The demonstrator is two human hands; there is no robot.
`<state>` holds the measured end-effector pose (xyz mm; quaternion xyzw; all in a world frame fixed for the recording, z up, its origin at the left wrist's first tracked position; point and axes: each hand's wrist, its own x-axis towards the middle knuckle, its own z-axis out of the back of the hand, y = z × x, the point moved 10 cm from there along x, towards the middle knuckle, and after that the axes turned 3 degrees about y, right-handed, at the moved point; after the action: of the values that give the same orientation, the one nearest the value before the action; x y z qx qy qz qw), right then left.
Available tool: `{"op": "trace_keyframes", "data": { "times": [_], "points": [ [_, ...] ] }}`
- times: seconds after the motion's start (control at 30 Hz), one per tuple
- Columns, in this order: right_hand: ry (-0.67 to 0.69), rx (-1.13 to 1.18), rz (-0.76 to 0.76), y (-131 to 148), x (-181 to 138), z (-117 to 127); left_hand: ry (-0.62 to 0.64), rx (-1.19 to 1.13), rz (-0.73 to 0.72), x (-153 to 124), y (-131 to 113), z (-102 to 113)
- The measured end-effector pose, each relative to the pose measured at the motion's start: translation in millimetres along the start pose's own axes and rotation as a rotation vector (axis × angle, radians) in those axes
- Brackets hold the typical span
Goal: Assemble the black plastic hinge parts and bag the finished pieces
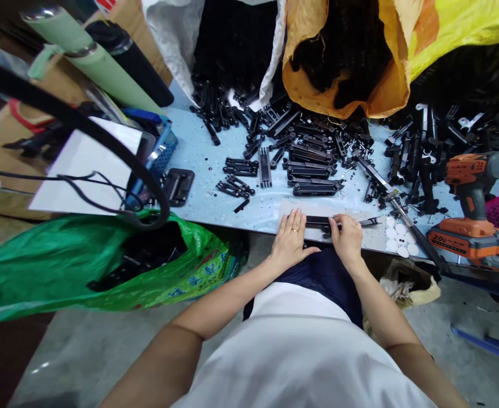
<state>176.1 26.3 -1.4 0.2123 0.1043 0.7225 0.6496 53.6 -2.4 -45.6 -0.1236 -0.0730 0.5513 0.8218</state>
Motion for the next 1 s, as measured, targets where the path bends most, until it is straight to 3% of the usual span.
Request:
{"op": "trace_keyframes", "data": {
  "times": [0.47, 0.67, 0.73, 0.83, 0.93, 1.0],
  "points": [
    [-0.019, 0.087, -0.100, -15, 2, -6, -0.011, 0.025, -0.004, -2, -4, 6],
    [-0.090, 0.086, -0.127, -20, -1, 2, -0.101, -0.016, -0.033, 5, -7, 30],
    [-0.046, 0.051, -0.097, -20, -1, -2, -0.156, -0.052, -0.053, 29, -5, 46],
    [-0.009, 0.057, -0.061, -23, -1, -4, -0.210, -0.098, -0.039, 91, 2, 73],
    [-0.029, 0.113, -0.017, -30, 3, 5, -0.110, -0.089, 0.047, 164, 6, 80],
    [-0.055, 0.115, 0.014, -38, 12, 15, -0.018, -0.054, -0.019, 200, -11, 73]
  ]
}}
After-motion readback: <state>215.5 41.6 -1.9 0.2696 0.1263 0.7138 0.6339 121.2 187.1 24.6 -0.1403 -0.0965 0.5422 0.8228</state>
